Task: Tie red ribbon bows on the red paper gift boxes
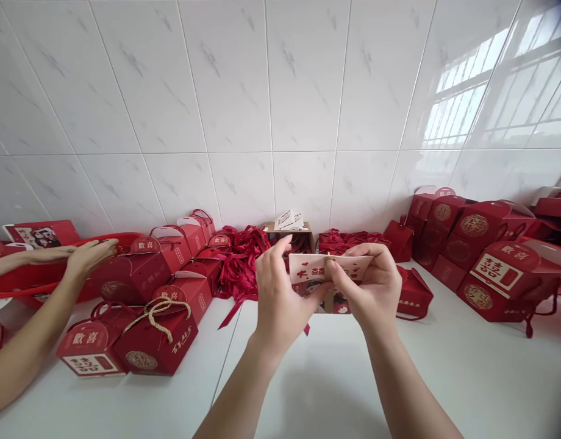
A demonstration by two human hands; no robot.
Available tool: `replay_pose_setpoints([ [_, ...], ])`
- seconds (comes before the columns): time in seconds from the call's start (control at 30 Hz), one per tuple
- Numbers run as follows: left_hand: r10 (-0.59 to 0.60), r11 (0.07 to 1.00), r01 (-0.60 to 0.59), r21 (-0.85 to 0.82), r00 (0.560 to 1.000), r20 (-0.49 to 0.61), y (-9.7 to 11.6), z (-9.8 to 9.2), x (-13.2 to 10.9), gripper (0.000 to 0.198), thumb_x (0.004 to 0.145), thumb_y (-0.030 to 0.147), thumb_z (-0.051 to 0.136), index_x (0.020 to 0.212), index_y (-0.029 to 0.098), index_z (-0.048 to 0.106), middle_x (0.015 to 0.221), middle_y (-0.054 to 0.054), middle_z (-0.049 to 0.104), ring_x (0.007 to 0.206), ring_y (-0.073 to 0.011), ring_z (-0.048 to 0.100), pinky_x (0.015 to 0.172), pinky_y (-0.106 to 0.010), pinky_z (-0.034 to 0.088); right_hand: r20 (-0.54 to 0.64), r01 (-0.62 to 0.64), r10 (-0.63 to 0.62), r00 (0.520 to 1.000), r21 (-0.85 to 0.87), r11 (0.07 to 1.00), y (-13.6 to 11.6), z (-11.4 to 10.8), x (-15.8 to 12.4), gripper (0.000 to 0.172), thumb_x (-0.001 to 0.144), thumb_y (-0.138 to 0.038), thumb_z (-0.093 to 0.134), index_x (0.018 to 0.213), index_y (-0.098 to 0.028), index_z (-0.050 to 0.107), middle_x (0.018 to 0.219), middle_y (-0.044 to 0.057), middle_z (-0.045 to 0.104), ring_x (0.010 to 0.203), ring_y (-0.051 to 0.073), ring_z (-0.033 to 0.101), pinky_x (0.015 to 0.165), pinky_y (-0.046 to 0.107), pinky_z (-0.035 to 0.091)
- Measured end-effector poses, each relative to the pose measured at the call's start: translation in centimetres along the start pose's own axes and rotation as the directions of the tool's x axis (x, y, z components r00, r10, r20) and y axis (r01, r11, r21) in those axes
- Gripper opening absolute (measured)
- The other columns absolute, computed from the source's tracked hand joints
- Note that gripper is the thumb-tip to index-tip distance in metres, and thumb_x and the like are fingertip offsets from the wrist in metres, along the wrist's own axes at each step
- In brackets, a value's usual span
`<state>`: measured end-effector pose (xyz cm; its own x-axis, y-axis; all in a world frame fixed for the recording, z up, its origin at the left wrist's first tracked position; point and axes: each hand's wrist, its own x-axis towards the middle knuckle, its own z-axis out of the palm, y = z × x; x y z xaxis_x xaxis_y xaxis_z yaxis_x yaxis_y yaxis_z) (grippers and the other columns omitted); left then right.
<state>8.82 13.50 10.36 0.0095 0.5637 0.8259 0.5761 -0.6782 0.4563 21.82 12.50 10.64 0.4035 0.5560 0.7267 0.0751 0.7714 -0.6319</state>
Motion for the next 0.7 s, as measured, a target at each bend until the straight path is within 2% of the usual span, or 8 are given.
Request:
replay_pose_setpoints([
  [0.17,-0.142,0.984,0.154,-0.094,0.981,0.129,-0.4,-2.3,1.1,0.061,0.073,0.032,0.07,0.126,0.025,0.04,0.108,-0.006,0.058,0.094,-0.0197,0.059,0.079,-0.032,0.049,-0.057,0.055,-0.057,0.997,-0.024,0.998,0.3,-0.5,0.5,0.027,0.067,-0.021,0.076,0.079,-0.023,0.052,0.071,-0.003,0.057,0.06,0.012,0.058,0.05,0.023,0.048],
  [0.27,-0.235,0.95,0.296,-0.096,0.884,0.404,-0.4,-3.3,1.4,0.027,0.082,0.042,0.059,0.101,0.023,0.057,0.088,-0.002,0.065,0.073,-0.0162,0.06,0.063,-0.026,0.047,-0.074,0.047,-0.049,0.996,-0.029,0.998,0.3,-0.5,0.6,0.027,0.067,-0.022,0.076,0.08,-0.023,0.052,0.072,-0.003,0.058,0.061,0.012,0.058,0.051,0.023,0.048],
  [0.33,-0.241,0.943,0.325,-0.065,0.808,0.537,-0.6,-3.7,1.5,0.023,0.085,0.044,0.054,0.087,0.022,0.061,0.078,0.0,0.065,0.066,-0.0151,0.058,0.057,-0.025,0.044,-0.079,0.019,-0.021,0.997,-0.028,0.999,0.3,-0.5,0.6,0.027,0.067,-0.023,0.076,0.08,-0.023,0.052,0.072,-0.003,0.058,0.061,0.012,0.059,0.051,0.023,0.048],
  [0.47,-0.249,0.946,0.323,-0.023,0.769,0.589,-1.5,-4.8,1.8,0.025,0.086,0.043,0.054,0.079,0.02,0.063,0.065,0.002,0.058,0.053,-0.0111,0.05,0.048,-0.022,0.037,-0.073,-0.04,0.039,0.997,-0.008,0.999,0.6,-0.8,1.0,0.028,0.069,-0.026,0.075,0.082,-0.023,0.051,0.072,-0.003,0.059,0.06,0.012,0.059,0.051,0.023,0.049],
  [0.53,-0.212,0.951,0.293,-0.097,0.849,0.484,-2.0,-5.6,2.1,0.022,0.084,0.039,0.057,0.077,0.019,0.064,0.065,0.002,0.057,0.055,-0.011,0.051,0.05,-0.022,0.039,-0.034,-0.054,0.054,0.998,-0.008,0.998,0.7,-1.1,1.2,0.028,0.069,-0.027,0.075,0.083,-0.024,0.05,0.072,-0.003,0.059,0.059,0.012,0.059,0.05,0.023,0.049],
  [0.6,-0.143,0.948,0.196,-0.25,0.966,0.216,-2.2,-6.3,2.3,0.014,0.081,0.032,0.063,0.077,0.019,0.065,0.076,-0.001,0.061,0.07,-0.0136,0.057,0.06,-0.023,0.045,0.104,-0.06,0.061,0.993,-0.017,0.998,0.7,-1.3,1.2,0.028,0.07,-0.025,0.074,0.083,-0.023,0.05,0.071,-0.002,0.059,0.058,0.012,0.058,0.048,0.023,0.048],
  [0.63,-0.118,0.937,0.13,-0.325,0.991,0.058,-2.1,-6.5,2.3,0.011,0.08,0.029,0.066,0.077,0.019,0.065,0.081,-0.002,0.061,0.078,-0.0149,0.058,0.066,-0.024,0.047,0.208,-0.05,0.054,0.977,-0.022,0.998,0.6,-1.3,1.2,0.028,0.07,-0.024,0.074,0.083,-0.023,0.05,0.071,-0.002,0.059,0.058,0.012,0.058,0.047,0.022,0.047],
  [0.7,-0.119,0.898,0.029,-0.439,0.977,-0.178,-1.6,-6.6,2.2,0.007,0.079,0.025,0.067,0.078,0.019,0.065,0.085,-0.003,0.062,0.084,-0.0155,0.059,0.072,-0.026,0.049,0.415,-0.013,0.026,0.909,-0.035,0.999,0.3,-1.1,0.9,0.026,0.069,-0.022,0.074,0.082,-0.023,0.05,0.071,-0.002,0.059,0.056,0.011,0.057,0.045,0.021,0.045],
])
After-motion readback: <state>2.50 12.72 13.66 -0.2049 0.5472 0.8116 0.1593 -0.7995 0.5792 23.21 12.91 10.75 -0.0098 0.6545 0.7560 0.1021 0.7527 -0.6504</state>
